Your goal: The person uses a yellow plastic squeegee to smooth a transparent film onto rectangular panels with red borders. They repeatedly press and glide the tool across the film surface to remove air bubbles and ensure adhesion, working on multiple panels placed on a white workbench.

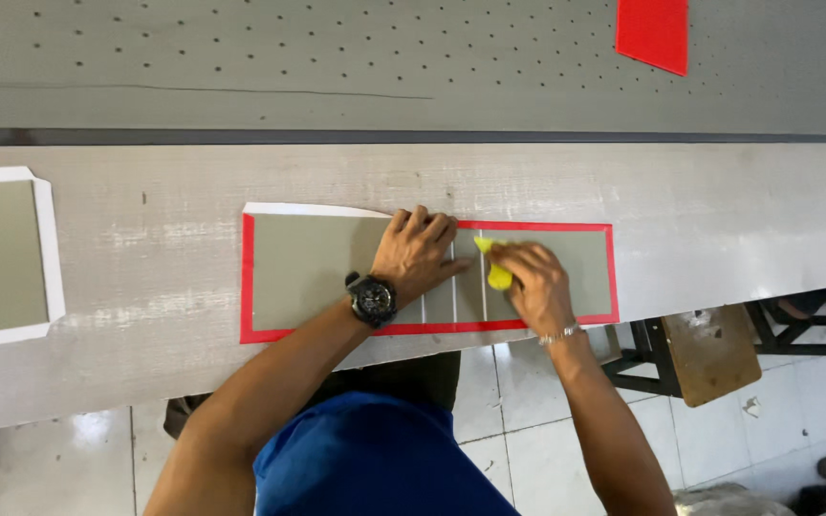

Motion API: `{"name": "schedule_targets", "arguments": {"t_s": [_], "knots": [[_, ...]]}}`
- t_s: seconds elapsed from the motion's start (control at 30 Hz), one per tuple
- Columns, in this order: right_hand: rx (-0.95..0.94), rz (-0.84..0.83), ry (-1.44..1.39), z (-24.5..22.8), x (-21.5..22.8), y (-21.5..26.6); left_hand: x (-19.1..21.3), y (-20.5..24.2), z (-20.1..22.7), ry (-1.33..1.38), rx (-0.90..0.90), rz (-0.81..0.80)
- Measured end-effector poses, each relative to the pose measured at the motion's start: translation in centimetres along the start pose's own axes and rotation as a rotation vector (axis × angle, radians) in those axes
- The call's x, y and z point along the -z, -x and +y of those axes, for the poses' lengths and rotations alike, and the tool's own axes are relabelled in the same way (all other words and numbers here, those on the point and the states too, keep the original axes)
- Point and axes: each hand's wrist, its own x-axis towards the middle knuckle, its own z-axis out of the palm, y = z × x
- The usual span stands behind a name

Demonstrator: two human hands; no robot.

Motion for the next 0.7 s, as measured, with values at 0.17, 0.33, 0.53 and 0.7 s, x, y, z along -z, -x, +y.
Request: {"name": "schedule_targets", "arguments": {"t_s": [0.17,0.33,0.53,0.7], "knots": [[-0.184,0.084,-0.005,-0.6,3.7,-0.4,1.3,1.4,-0.8,0.037,-0.056,-0.108],[-0.434,0.328,0.363,12.0,3.3,2.4,4.7,2.7,-0.8,0.192,-0.034,-0.206],[-0.505,0.316,0.462,-2.0,-2.8,-4.7,3.9,2.3,-0.9,0.156,-0.064,-0.172],[-0.267,0.284,0.3,-9.3,-7.4,-6.1,4.3,2.4,-0.8,0.143,-0.045,-0.123]]}}
